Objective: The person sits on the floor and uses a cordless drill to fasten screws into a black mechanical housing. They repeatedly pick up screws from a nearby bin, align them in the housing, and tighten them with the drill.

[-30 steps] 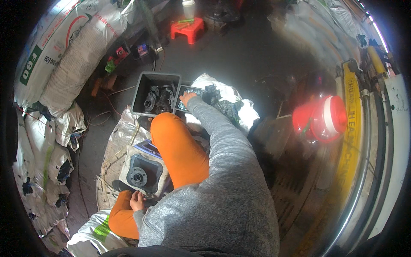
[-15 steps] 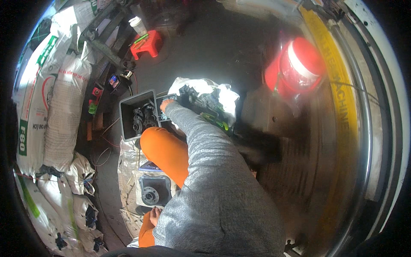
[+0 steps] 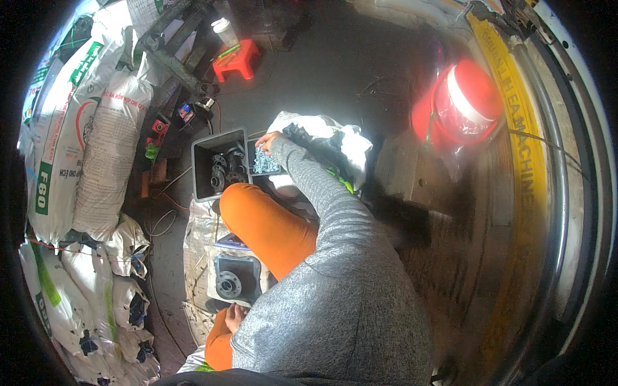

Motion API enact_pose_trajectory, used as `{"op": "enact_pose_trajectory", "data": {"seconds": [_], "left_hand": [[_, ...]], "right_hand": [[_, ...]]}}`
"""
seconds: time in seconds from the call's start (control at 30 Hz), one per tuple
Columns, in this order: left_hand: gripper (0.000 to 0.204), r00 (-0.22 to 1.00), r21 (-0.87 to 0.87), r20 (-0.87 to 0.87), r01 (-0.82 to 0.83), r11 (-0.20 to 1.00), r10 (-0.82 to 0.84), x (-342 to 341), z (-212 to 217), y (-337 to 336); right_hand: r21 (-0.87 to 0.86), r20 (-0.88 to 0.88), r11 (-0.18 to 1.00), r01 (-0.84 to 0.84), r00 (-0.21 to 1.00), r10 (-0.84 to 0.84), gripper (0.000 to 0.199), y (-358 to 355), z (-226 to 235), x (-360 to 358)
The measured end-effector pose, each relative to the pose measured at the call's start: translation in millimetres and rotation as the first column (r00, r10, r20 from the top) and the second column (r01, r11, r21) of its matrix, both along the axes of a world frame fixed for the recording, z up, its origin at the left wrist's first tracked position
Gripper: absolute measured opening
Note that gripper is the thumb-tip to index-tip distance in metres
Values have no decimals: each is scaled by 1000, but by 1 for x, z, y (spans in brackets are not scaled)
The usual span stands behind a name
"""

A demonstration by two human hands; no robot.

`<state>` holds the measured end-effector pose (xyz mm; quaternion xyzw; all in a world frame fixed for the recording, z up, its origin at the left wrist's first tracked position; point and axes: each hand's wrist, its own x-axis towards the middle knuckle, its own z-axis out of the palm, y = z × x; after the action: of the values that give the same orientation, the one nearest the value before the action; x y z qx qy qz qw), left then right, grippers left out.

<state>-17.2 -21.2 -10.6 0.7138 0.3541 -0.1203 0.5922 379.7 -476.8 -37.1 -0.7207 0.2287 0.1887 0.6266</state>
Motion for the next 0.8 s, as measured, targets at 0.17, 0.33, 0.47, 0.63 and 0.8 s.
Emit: {"op": "enact_pose_trajectory", "data": {"seconds": [0.17,0.33,0.47,0.63,0.8], "left_hand": [[29,996,78,-43,85,993,-82,-4,-2,5],[29,991,80,0,137,987,-137,-6,-5,11],[28,985,103,22,170,980,-173,-9,-24,24],[27,996,-32,3,88,996,-88,-14,-44,36],[21,978,44,141,149,988,-154,22,32,23]], "right_hand": [[431,4,880,198,975,-221,26,0,-16,-7],[506,-79,765,399,905,-419,23,8,-26,-6],[573,-196,608,549,812,-549,21,10,-27,-3],[712,-362,289,640,688,-630,21,11,-20,-8],[864,-477,-96,494,743,-469,37,19,28,-21]]}}
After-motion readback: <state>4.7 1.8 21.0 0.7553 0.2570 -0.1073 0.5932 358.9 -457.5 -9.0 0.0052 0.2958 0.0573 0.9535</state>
